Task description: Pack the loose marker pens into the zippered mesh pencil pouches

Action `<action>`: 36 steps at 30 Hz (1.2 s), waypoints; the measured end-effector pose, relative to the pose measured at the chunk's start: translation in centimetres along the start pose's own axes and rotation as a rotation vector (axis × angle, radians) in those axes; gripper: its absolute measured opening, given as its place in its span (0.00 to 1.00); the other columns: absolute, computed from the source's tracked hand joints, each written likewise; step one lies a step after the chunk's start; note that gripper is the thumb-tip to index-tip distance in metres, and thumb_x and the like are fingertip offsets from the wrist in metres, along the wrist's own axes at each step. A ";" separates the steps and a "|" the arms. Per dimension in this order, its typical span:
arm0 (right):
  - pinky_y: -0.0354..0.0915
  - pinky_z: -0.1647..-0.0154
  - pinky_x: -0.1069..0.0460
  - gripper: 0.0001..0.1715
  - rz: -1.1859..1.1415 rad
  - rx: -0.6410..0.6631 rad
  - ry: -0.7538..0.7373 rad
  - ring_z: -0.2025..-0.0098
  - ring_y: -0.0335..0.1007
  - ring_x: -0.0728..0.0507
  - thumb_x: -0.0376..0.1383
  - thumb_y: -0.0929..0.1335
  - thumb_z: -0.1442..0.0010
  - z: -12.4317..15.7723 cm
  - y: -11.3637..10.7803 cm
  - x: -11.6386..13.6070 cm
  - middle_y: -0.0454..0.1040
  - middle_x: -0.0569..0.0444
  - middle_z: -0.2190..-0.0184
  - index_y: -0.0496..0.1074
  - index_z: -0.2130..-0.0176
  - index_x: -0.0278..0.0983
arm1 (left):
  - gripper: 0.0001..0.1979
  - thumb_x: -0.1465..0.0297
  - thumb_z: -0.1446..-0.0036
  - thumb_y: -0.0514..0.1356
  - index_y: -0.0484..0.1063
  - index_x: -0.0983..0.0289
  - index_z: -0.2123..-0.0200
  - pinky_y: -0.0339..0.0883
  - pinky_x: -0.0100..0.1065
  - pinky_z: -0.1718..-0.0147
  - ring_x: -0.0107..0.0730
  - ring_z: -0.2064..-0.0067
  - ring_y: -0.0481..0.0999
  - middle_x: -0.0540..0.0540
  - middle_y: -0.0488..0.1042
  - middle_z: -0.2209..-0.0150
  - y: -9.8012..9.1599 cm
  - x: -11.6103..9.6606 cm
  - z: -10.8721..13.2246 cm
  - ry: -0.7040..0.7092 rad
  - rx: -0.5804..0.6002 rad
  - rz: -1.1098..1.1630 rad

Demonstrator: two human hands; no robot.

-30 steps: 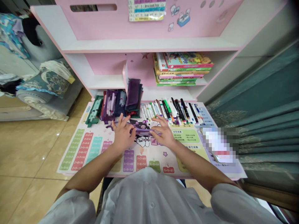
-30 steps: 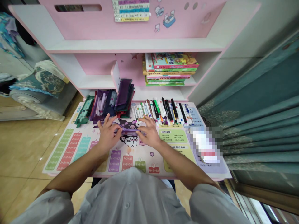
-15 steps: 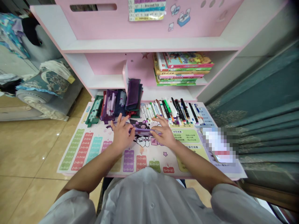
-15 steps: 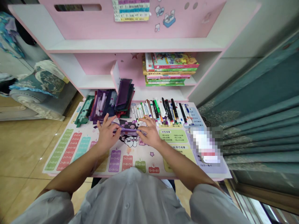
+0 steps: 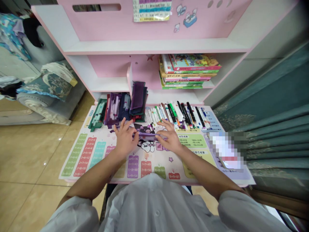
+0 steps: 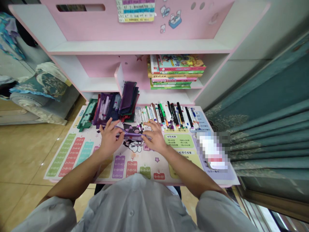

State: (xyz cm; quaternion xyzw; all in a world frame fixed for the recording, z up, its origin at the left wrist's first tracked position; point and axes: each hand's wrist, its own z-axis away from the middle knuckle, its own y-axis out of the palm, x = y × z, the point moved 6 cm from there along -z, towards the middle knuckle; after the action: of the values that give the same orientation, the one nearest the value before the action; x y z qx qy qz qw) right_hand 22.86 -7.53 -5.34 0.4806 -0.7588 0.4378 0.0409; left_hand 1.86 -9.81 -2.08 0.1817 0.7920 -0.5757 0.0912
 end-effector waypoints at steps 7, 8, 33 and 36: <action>0.58 0.39 0.31 0.10 -0.014 0.014 0.018 0.36 0.60 0.31 0.39 0.68 0.40 0.0 0.1 -0.1 0.73 0.48 0.47 0.78 0.71 0.41 | 0.09 0.69 0.42 0.57 0.73 0.60 0.73 0.43 0.73 0.41 0.58 0.32 0.57 0.57 0.71 0.41 0.0 0.1 -0.1 -0.008 0.004 -0.003; 0.59 0.39 0.31 0.10 -0.010 0.009 0.013 0.36 0.60 0.31 0.38 0.68 0.40 0.0 0.1 -0.1 0.73 0.48 0.48 0.78 0.71 0.41 | 0.09 0.69 0.42 0.57 0.73 0.60 0.73 0.43 0.73 0.41 0.58 0.32 0.57 0.57 0.72 0.41 0.0 0.2 -0.1 -0.006 0.002 -0.008; 0.59 0.39 0.31 0.09 0.018 0.001 0.021 0.38 0.63 0.32 0.38 0.68 0.41 0.0 0.1 -0.2 0.74 0.48 0.48 0.77 0.71 0.41 | 0.08 0.70 0.43 0.57 0.72 0.61 0.74 0.46 0.75 0.42 0.58 0.33 0.59 0.57 0.73 0.42 -0.1 1.0 -0.4 -0.037 -0.004 -0.020; 0.59 0.39 0.31 0.10 0.007 -0.006 0.016 0.38 0.63 0.32 0.39 0.68 0.41 0.0 0.1 -0.2 0.74 0.48 0.48 0.78 0.72 0.41 | 0.08 0.70 0.43 0.57 0.72 0.61 0.74 0.46 0.74 0.42 0.58 0.33 0.59 0.57 0.73 0.43 -0.1 1.0 -0.4 -0.042 0.000 -0.023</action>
State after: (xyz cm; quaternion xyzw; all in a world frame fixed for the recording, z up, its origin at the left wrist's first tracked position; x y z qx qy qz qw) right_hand 22.87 -7.42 -5.49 0.4743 -0.7614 0.4395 0.0471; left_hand 0.91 -9.28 -2.17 0.1603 0.7921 -0.5802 0.1009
